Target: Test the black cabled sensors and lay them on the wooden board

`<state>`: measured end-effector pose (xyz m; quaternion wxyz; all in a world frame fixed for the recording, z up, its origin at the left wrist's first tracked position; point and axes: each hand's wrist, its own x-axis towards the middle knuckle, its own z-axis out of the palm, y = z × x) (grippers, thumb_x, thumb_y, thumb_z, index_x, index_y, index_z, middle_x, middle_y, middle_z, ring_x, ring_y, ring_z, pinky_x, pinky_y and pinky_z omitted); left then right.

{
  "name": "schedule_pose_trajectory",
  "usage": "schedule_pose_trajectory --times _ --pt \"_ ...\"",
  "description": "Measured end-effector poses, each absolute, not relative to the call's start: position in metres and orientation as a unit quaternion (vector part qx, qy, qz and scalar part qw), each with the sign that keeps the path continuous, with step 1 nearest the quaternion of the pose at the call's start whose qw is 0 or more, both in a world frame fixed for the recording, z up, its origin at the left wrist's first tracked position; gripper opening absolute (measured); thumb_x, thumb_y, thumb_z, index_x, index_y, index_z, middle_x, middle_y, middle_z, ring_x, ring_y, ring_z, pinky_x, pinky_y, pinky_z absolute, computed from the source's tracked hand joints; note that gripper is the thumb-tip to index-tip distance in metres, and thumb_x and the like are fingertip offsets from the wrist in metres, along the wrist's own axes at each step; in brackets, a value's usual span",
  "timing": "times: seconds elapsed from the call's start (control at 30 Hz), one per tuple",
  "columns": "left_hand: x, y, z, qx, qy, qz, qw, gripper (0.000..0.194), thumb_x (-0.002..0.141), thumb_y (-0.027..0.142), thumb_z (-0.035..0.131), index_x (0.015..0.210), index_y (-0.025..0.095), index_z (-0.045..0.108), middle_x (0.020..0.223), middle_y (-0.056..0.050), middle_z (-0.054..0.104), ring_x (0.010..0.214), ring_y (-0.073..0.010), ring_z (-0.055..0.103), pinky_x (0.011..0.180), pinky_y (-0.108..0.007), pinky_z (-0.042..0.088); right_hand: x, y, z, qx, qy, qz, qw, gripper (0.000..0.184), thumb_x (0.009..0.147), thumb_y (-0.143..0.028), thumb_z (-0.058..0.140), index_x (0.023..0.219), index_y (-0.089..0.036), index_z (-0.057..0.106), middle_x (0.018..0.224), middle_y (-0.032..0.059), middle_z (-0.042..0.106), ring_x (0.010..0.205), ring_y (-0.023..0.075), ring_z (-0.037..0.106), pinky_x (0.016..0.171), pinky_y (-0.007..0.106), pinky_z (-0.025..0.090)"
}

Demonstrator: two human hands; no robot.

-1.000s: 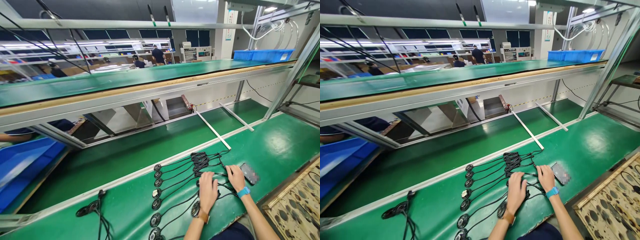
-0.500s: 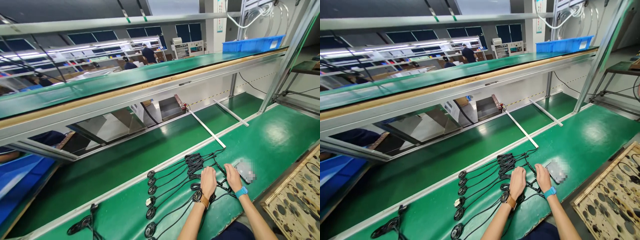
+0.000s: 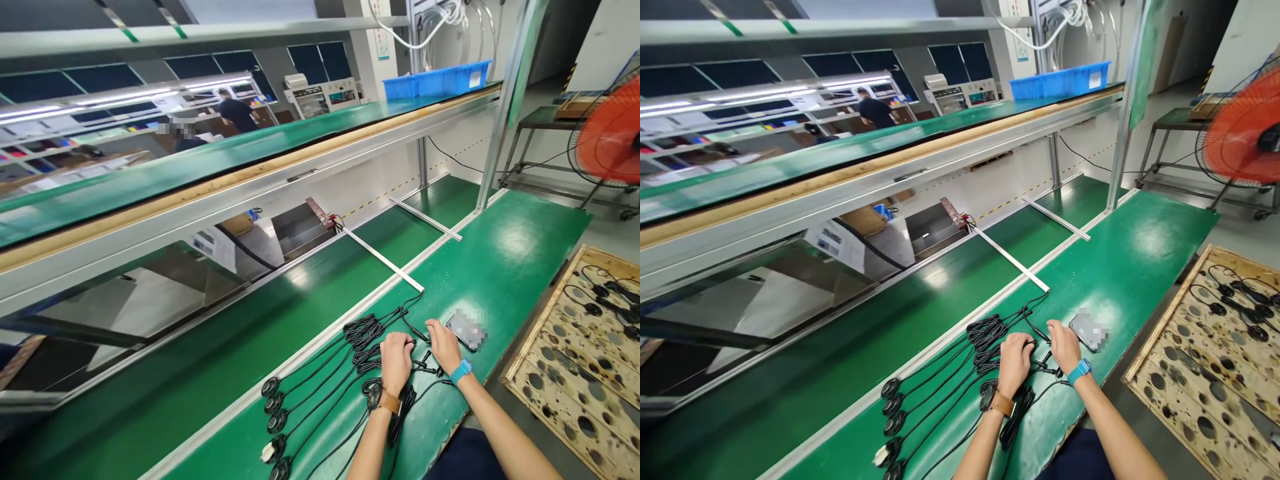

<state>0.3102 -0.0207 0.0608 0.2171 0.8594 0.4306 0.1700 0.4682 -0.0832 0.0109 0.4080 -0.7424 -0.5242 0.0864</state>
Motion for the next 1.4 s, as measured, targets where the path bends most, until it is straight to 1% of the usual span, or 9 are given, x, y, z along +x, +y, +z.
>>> schedule_pose_trajectory --times 0.1,0.47,0.63,0.83,1.0,1.3,1.33,1.4 --pt "0.310 -0.025 0.062 0.858 0.386 0.180 0.287 0.015 0.093 0.020 0.050 0.089 0.023 0.064 0.093 -0.004 0.067 0.097 -0.0215 0.057 0.085 -0.035 0.040 0.466 -0.085 0.012 -0.732 -0.538 0.092 0.409 0.039 0.105 -0.037 0.032 0.118 -0.022 0.065 0.092 0.0077 0.074 0.081 0.0218 0.068 0.075 0.030 0.046" --pt "0.318 -0.026 0.061 0.853 0.368 0.181 0.323 0.017 0.093 0.021 0.049 0.090 0.022 0.066 0.094 -0.005 0.070 0.099 -0.0222 0.060 0.090 -0.038 0.042 0.464 -0.087 0.011 -0.720 -0.559 0.096 0.400 0.039 0.106 -0.033 0.028 0.119 -0.021 0.063 0.103 0.0085 0.074 0.090 0.0215 0.068 0.081 0.031 0.046" --pt "0.317 -0.028 0.063 0.850 0.372 0.180 0.327 0.017 0.092 0.020 0.049 0.089 0.022 0.065 0.092 -0.004 0.070 0.098 -0.0222 0.059 0.090 -0.038 0.041 0.464 -0.086 0.008 -0.717 -0.578 0.076 0.381 0.037 0.106 -0.031 0.029 0.118 -0.020 0.062 0.099 0.0079 0.074 0.089 0.0210 0.068 0.080 0.030 0.046" --pt "0.319 -0.031 0.059 0.849 0.372 0.196 0.320 0.015 0.091 0.019 0.051 0.089 0.021 0.065 0.091 -0.004 0.070 0.095 -0.0217 0.060 0.088 -0.037 0.040 0.463 -0.085 0.004 -0.717 -0.588 0.072 0.367 0.038 0.106 -0.030 0.028 0.116 -0.019 0.062 0.090 0.0083 0.074 0.079 0.0198 0.068 0.074 0.028 0.043" --pt "0.322 -0.032 0.055 0.844 0.372 0.198 0.331 0.015 0.089 0.018 0.052 0.086 0.020 0.067 0.090 -0.004 0.072 0.094 -0.0219 0.062 0.087 -0.038 0.040 0.462 -0.083 0.005 -0.712 -0.601 0.073 0.355 0.037 0.106 -0.029 0.027 0.111 -0.020 0.063 0.087 0.0069 0.073 0.077 0.0193 0.067 0.071 0.028 0.042" --pt "0.323 -0.027 0.046 0.832 0.362 0.215 0.360 0.016 0.087 0.020 0.055 0.084 0.021 0.071 0.087 -0.004 0.073 0.086 -0.0209 0.065 0.086 -0.038 0.047 0.462 -0.082 0.012 -0.702 -0.614 0.066 0.354 0.034 0.105 -0.027 0.029 0.107 -0.020 0.062 0.082 0.0042 0.071 0.073 0.0180 0.065 0.067 0.027 0.042" --pt "0.324 -0.026 0.047 0.833 0.359 0.215 0.363 0.016 0.087 0.020 0.055 0.083 0.021 0.071 0.088 -0.004 0.074 0.087 -0.0211 0.065 0.087 -0.039 0.047 0.462 -0.082 0.013 -0.699 -0.618 0.064 0.355 0.034 0.105 -0.027 0.029 0.107 -0.020 0.062 0.083 0.0043 0.070 0.073 0.0182 0.065 0.068 0.027 0.043" --pt "0.320 -0.025 0.050 0.831 0.359 0.227 0.358 0.016 0.088 0.022 0.055 0.087 0.022 0.072 0.095 -0.005 0.075 0.097 -0.0229 0.066 0.092 -0.041 0.048 0.462 -0.085 0.017 -0.690 -0.628 0.058 0.356 0.034 0.105 -0.027 0.029 0.110 -0.020 0.062 0.089 0.0058 0.070 0.081 0.0194 0.065 0.074 0.029 0.045"
